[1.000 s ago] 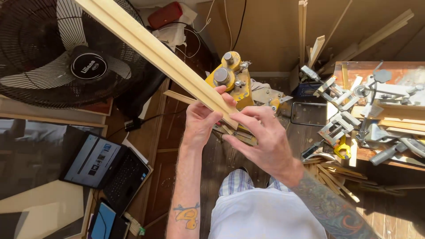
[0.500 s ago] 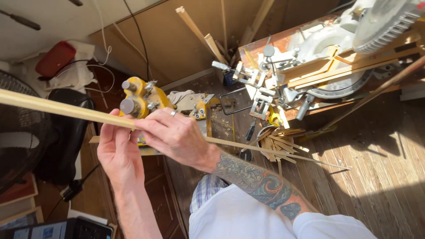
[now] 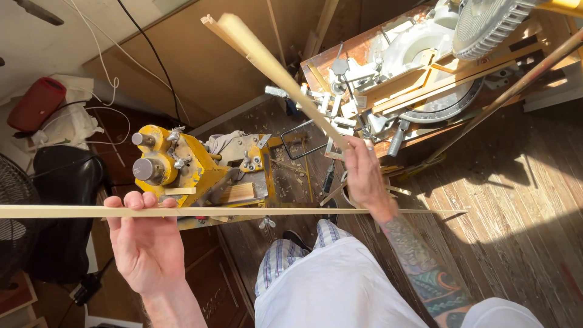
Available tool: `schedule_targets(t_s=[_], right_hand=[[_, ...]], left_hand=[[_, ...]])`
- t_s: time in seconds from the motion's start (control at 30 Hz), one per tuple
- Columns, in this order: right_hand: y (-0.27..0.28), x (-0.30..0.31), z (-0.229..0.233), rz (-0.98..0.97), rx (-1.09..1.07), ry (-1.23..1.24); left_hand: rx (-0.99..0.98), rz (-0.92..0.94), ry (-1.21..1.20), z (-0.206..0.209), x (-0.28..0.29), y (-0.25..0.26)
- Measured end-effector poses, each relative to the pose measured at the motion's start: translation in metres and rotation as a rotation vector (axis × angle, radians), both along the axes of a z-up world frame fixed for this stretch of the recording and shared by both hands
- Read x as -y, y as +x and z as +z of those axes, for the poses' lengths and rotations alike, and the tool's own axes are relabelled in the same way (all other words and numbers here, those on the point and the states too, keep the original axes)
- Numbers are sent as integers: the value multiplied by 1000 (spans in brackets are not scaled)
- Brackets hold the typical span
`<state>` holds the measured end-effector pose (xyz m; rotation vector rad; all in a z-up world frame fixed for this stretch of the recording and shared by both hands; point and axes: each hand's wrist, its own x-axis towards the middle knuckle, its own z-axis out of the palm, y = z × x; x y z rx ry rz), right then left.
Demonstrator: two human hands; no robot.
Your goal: Marking wooden strips and feeding them into a woodworking machine
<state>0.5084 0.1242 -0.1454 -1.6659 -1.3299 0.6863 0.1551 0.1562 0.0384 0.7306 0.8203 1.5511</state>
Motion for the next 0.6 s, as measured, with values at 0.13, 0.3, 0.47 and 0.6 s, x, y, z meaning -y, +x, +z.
schedule_targets(t_s=[0.13,0.3,0.47,0.6], right_hand=[[48,11,-118,-85,145,-167],[61,2,-200,-82,900,-75],[84,9,-296,-142,1060,-13],[65,-8,-228,-186,797,3]], left_hand=[[85,40,-2,8,2,10],[150,66,65,6,2,11],[179,92,80,3,-2,23],[208,49,125,2,-1,23]])
